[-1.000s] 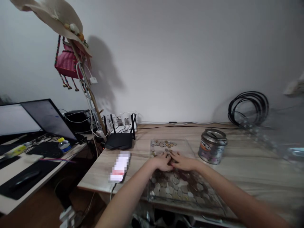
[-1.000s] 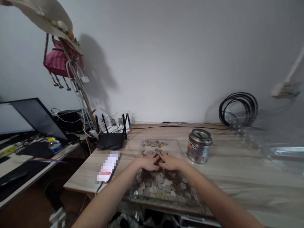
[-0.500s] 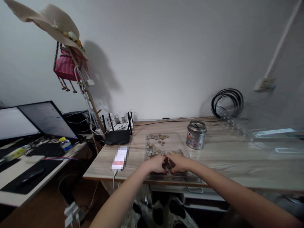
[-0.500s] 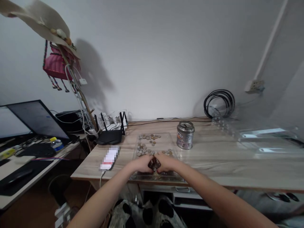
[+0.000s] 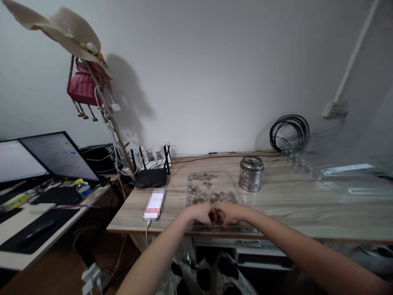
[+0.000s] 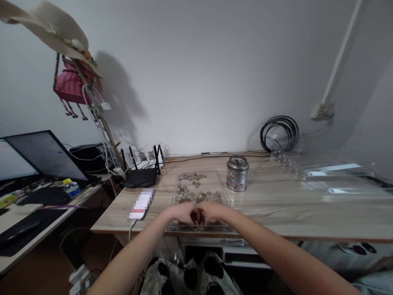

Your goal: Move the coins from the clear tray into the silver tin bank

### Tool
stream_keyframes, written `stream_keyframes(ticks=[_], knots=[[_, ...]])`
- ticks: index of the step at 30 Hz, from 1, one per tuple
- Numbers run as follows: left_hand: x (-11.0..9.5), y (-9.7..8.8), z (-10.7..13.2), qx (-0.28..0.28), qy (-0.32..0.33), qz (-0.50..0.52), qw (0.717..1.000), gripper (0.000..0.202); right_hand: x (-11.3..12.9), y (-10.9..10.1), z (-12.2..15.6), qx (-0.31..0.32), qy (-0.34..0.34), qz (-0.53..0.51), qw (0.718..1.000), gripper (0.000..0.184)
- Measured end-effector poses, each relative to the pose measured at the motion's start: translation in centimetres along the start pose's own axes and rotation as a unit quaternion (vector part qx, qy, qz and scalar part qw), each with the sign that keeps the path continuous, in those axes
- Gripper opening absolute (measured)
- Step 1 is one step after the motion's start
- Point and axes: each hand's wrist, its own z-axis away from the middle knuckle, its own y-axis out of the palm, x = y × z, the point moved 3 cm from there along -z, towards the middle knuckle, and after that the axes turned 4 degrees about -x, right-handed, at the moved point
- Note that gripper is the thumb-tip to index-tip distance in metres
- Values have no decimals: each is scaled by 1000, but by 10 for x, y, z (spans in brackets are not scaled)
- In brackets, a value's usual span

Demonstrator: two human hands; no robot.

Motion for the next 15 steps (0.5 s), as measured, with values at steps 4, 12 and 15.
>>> stream_keyframes(ticks=[4,12,15], knots=[[0,2,-1,29,-9,70,997,20,4,-5,3,21,-10,-27,999,26],[17,-11,2,-96,-71,308,944,9,7,-4,3,49,3,-63,997,23],[24,-14,3,-184,-114,467,857,9,1,-7,2,71,-11,-51,996,16]])
